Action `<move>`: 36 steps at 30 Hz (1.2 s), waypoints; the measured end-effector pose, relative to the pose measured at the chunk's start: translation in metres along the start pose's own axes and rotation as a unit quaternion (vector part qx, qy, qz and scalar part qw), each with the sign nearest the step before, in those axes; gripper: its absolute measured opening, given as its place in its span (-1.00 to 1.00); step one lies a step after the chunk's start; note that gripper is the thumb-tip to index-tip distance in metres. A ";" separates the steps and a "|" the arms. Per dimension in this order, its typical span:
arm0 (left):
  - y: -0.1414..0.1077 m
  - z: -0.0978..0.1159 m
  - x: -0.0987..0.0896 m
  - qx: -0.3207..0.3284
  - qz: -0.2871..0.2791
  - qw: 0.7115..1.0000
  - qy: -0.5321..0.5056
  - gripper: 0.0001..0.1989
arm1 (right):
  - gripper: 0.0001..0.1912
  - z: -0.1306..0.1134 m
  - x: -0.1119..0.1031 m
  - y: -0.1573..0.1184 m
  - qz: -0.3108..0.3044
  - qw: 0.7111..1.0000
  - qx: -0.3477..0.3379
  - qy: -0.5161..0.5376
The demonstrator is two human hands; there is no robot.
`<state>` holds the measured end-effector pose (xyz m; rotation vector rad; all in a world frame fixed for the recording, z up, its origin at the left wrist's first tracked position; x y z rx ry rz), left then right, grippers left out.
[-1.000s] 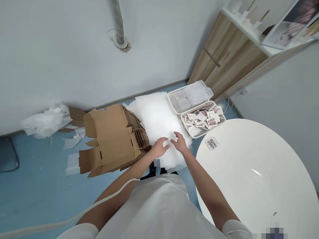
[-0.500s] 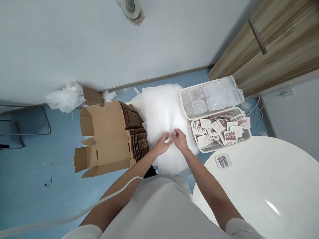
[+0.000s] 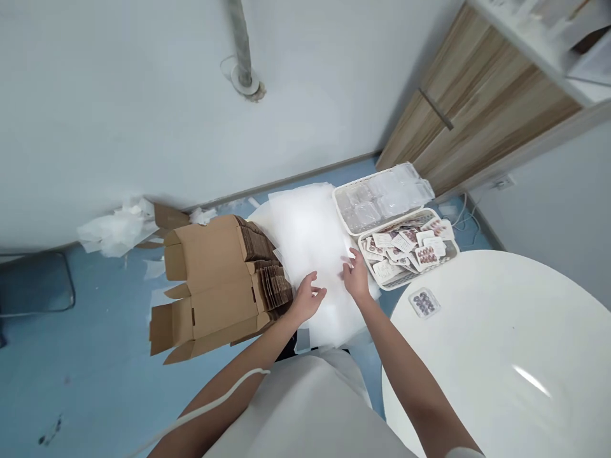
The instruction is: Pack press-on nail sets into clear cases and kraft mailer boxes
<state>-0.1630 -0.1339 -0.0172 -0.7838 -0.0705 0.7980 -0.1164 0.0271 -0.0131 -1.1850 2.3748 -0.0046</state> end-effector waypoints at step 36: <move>-0.147 -0.012 0.228 0.217 -0.333 0.905 0.152 -0.40 | -0.54 0.092 -0.114 -0.457 0.557 0.814 0.158 0.037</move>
Point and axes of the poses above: each hand's wrist, its own y-axis towards the middle knuckle, its own x-axis out of the palm, z = x × y, the point moved 5 cm from there along y, towards the middle knuckle, and after that the axes turned 8 degrees about -x, right-handed, at the moved point
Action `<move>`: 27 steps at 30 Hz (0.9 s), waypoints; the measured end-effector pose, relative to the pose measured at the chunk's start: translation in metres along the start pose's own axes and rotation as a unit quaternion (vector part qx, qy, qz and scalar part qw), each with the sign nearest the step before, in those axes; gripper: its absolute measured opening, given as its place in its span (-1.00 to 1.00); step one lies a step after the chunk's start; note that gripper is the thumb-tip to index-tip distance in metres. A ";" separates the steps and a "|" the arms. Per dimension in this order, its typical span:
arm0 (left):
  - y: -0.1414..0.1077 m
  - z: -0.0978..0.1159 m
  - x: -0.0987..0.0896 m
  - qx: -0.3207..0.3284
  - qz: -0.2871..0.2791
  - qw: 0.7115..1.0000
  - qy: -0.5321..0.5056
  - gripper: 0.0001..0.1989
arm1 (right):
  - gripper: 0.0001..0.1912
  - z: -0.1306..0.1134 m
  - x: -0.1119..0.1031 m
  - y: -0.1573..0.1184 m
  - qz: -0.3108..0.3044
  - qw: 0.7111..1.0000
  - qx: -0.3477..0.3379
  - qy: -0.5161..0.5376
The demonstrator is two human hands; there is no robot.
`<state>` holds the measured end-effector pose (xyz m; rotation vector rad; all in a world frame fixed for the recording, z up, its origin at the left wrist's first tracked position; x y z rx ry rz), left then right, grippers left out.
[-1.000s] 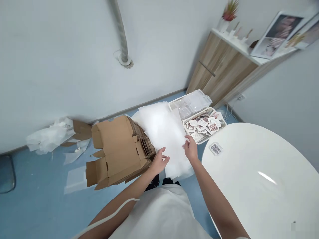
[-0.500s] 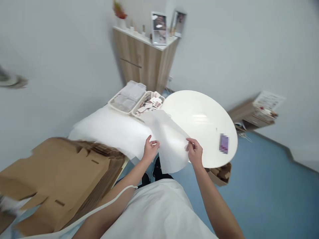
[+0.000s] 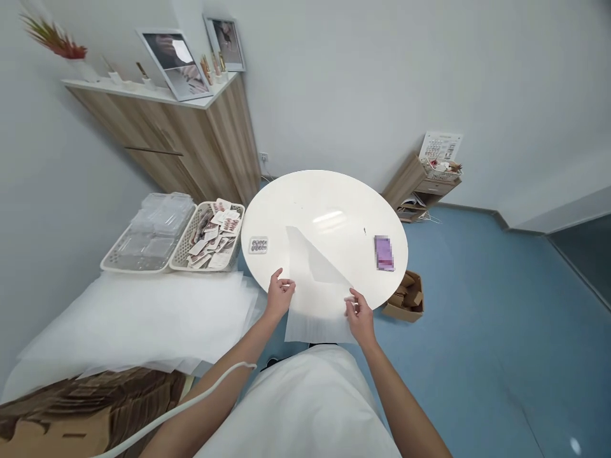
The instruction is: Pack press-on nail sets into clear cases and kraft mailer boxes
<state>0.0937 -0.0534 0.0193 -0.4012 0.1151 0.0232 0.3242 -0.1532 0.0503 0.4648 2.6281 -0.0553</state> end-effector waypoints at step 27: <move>0.096 -0.001 0.059 0.025 0.064 0.915 0.397 -0.48 | -0.59 0.094 0.007 0.115 -0.117 0.982 0.002 -0.145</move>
Point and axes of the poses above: each hand's wrist, its own y-axis towards the middle knuckle, its own x-axis out of the palm, z = x × y, the point moved 5 cm from there along y, towards the middle knuckle, and after that the axes turned 8 degrees about -x, right-handed, at the moved point
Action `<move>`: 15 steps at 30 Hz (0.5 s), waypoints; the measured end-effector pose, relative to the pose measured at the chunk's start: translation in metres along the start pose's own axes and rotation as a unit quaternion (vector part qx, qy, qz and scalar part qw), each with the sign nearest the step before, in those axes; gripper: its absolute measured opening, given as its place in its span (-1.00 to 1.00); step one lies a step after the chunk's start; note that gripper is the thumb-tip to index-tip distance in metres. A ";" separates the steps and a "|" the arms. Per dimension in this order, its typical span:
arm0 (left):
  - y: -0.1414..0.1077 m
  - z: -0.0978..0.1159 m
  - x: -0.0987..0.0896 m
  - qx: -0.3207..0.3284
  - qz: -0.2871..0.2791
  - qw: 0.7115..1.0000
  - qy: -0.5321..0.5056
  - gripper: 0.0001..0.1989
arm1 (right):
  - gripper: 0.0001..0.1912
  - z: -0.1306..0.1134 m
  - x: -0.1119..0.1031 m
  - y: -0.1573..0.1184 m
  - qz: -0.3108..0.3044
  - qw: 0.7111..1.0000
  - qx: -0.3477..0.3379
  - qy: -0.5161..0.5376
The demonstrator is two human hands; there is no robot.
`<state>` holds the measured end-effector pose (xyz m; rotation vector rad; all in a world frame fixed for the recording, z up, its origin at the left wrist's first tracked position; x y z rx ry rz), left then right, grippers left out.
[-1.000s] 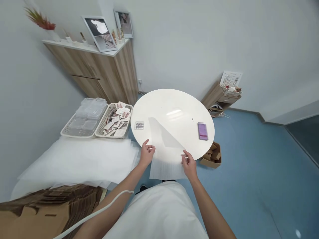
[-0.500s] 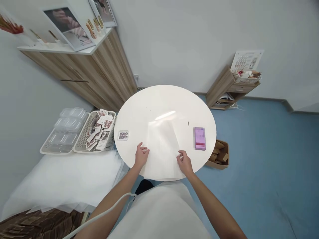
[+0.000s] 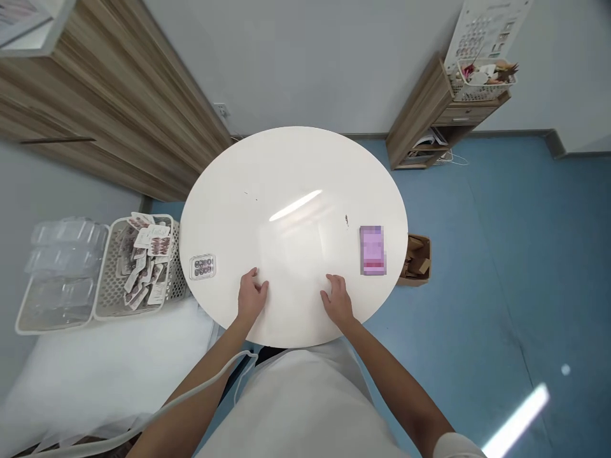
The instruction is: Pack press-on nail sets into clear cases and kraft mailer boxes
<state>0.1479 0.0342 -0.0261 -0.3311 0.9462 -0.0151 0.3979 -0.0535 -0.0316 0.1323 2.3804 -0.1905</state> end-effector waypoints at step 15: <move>-0.031 0.033 0.027 0.235 -0.112 0.937 0.234 -0.34 | -0.33 -0.026 0.026 0.016 -0.115 0.969 -0.113 -0.186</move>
Point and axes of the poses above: each hand's wrist, its own y-axis towards the middle knuckle, its own x-axis out of the palm, z = x × y, the point moved 5 cm from there along y, towards the middle knuckle, and after that the axes turned 8 degrees about -x, right-handed, at the moved point
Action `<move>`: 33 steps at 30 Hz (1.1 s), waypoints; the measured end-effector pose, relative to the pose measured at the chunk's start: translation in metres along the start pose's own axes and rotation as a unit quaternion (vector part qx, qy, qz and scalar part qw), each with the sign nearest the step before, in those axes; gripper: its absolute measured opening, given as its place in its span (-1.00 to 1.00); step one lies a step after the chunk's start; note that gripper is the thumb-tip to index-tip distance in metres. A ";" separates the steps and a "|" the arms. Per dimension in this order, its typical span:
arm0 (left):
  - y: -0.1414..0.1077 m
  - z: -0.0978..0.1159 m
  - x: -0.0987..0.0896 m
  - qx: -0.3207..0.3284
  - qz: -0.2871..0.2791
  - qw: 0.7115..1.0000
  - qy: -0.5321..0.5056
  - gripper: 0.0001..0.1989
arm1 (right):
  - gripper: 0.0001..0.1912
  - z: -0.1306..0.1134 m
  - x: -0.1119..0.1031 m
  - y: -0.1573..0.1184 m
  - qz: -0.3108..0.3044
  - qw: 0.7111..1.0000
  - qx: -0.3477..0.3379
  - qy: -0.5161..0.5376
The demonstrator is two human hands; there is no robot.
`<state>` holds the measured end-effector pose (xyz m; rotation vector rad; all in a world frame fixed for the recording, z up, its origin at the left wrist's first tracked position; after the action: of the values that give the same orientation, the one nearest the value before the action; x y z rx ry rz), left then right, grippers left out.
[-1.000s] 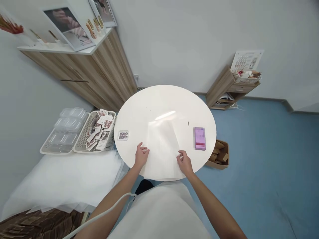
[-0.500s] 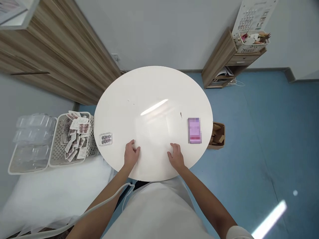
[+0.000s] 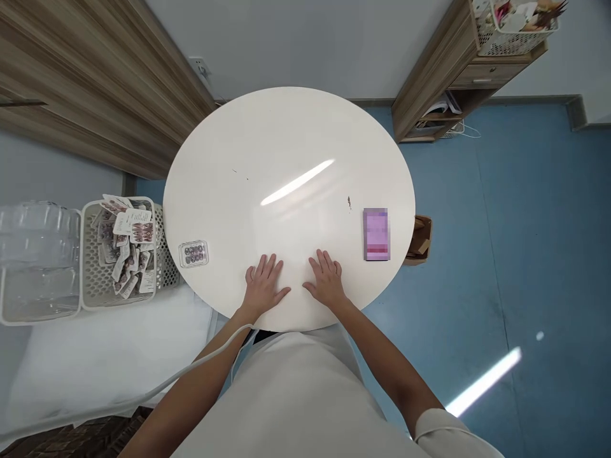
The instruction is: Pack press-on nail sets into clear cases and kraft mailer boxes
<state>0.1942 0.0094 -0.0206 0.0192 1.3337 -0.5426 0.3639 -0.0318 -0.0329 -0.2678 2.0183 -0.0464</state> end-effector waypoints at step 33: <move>-0.044 -0.172 -0.040 -0.233 0.148 0.921 -0.276 -0.19 | -0.30 -0.134 0.021 0.067 -0.041 0.994 -0.052 0.085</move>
<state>0.0149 0.0396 -0.0147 -0.3005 0.8517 0.0462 0.2240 0.0177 -0.0013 -0.4248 2.1814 -0.0167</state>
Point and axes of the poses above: each hand's wrist, its own y-axis towards the middle knuckle, its own x-axis out of the palm, z = x × y, the point moved 5 cm from there along y, towards the middle knuckle, and after that the axes turned 8 degrees about -x, right-handed, at the moved point
